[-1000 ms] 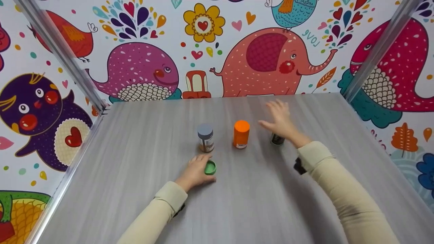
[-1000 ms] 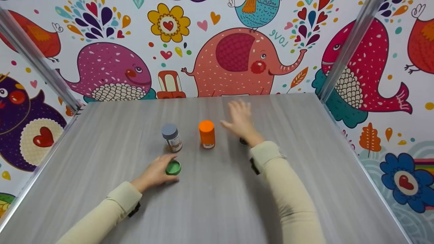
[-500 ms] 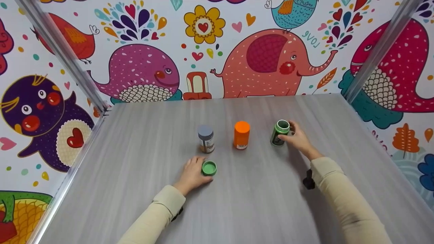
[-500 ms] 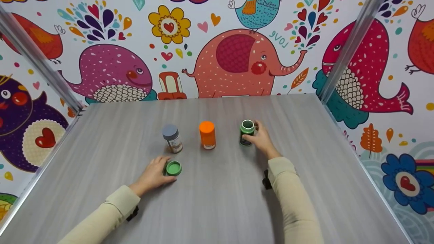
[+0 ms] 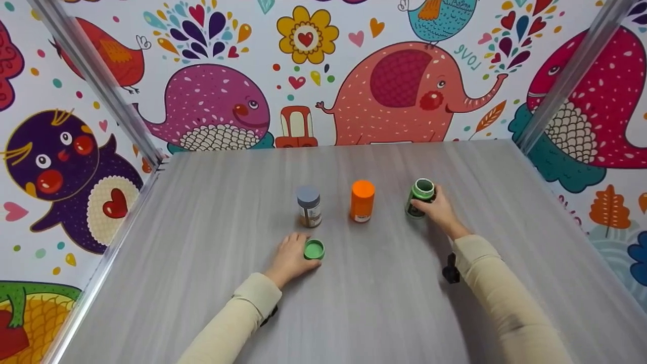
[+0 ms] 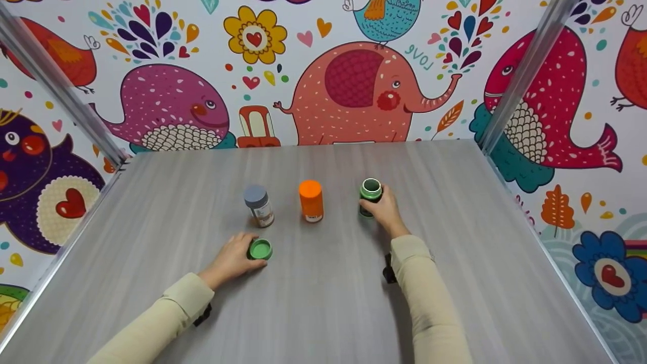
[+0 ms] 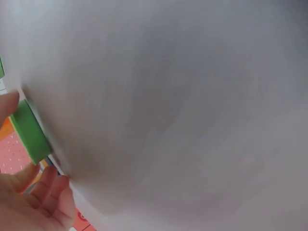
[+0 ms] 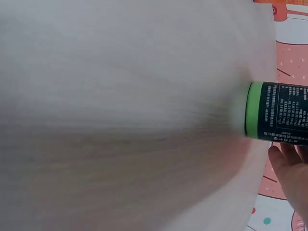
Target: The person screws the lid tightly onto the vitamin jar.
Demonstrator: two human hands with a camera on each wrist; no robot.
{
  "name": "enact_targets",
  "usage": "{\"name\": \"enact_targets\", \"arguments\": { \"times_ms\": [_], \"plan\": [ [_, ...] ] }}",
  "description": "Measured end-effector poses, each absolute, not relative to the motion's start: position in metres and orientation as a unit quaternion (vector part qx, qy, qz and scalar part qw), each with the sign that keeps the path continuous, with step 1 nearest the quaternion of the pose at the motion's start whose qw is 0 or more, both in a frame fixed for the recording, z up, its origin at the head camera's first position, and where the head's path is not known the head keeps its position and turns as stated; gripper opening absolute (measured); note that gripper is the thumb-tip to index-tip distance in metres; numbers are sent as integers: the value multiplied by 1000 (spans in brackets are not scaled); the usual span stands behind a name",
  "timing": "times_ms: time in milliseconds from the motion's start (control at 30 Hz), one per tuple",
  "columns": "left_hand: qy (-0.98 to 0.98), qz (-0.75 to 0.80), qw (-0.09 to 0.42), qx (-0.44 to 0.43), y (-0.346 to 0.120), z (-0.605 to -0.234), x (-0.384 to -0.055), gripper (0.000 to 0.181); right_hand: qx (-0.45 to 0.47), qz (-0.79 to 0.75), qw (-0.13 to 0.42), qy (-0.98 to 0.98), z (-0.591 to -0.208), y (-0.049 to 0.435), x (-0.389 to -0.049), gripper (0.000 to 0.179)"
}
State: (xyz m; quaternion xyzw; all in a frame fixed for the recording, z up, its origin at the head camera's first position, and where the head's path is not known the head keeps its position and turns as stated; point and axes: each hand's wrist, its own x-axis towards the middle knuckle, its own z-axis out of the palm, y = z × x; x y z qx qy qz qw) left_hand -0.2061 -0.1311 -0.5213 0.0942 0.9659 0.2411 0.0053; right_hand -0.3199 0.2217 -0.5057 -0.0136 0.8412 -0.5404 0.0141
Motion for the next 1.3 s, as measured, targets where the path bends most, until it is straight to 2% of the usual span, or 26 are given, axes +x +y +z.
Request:
{"name": "enact_targets", "arguments": {
  "times_ms": [233, 633, 933, 1300],
  "plan": [
    [968, 231, 18, 91, -130, -519, -208, 59, -64, -525, 13, 849, -501, 213, -309, 63],
    [971, 226, 14, 77, -130, -521, -209, 56, -164, -520, 71, 835, -493, 172, -270, 61],
    [971, 227, 12, 72, -129, -519, -209, 55, -193, -529, 98, 821, -498, 150, -250, 62],
    [971, 226, 3, 75, -130, -520, -207, 52, -218, -517, 93, 823, -505, 144, -245, 63]
  ]
}}
